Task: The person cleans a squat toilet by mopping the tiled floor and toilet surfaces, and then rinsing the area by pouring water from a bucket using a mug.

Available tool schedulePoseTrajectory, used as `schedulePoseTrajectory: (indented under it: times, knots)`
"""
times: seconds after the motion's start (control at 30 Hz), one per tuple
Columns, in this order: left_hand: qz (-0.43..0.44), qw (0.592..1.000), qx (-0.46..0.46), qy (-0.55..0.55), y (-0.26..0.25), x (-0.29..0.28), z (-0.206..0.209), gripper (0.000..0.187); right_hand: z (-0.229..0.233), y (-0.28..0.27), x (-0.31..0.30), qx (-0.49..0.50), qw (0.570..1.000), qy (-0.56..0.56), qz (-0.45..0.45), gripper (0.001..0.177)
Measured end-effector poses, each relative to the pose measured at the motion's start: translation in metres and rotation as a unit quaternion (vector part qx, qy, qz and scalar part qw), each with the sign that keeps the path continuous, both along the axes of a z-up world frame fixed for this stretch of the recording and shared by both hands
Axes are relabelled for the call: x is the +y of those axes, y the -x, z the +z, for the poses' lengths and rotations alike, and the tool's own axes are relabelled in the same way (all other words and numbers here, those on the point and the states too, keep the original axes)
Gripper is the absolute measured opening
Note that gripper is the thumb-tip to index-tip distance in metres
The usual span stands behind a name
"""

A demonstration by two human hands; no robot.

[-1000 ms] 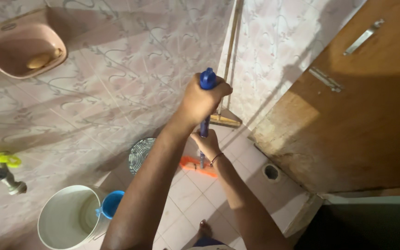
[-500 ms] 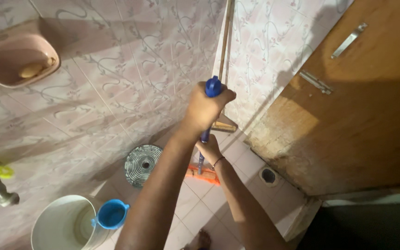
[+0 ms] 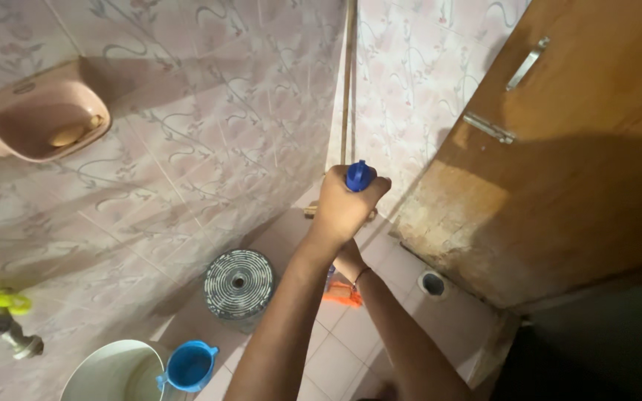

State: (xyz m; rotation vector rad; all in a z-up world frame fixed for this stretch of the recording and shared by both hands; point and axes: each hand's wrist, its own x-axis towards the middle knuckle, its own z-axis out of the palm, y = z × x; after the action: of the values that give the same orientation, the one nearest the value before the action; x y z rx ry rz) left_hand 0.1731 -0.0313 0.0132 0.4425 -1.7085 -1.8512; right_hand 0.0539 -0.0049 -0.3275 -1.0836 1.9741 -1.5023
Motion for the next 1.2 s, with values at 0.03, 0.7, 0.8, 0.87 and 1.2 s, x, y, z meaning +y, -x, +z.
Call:
schedulePoseTrajectory:
  times: [0.03, 0.7, 0.8, 0.87, 1.2]
  knots:
    - [0.008, 1.0, 0.0, 0.005, -0.001, 0.0, -0.001, 0.031, 0.0, -0.001, 0.002, -0.02, 1.0, -0.005, 0.003, 0.035]
    - [0.051, 0.994, 0.016, 0.092, 0.009, -0.007, -0.027, 0.025, 0.164, -0.002, 0.022, -0.049, 0.98, 0.111, 0.159, 0.027]
    - [0.035, 0.995, -0.004, 0.095, 0.017, 0.004, -0.027, 0.025, 0.15, 0.004, 0.024, -0.089, 0.985, 0.079, 0.128, 0.038]
    - [0.042, 0.995, 0.035, 0.089, 0.024, 0.009, -0.029, 0.026, 0.145, 0.008, 0.018, -0.096, 0.984, 0.083, 0.125, 0.044]
    - [0.064, 0.992, 0.017, 0.105, 0.026, 0.018, -0.03, 0.029, 0.091, 0.017, 0.02, -0.179, 0.97, 0.105, 0.129, 0.018]
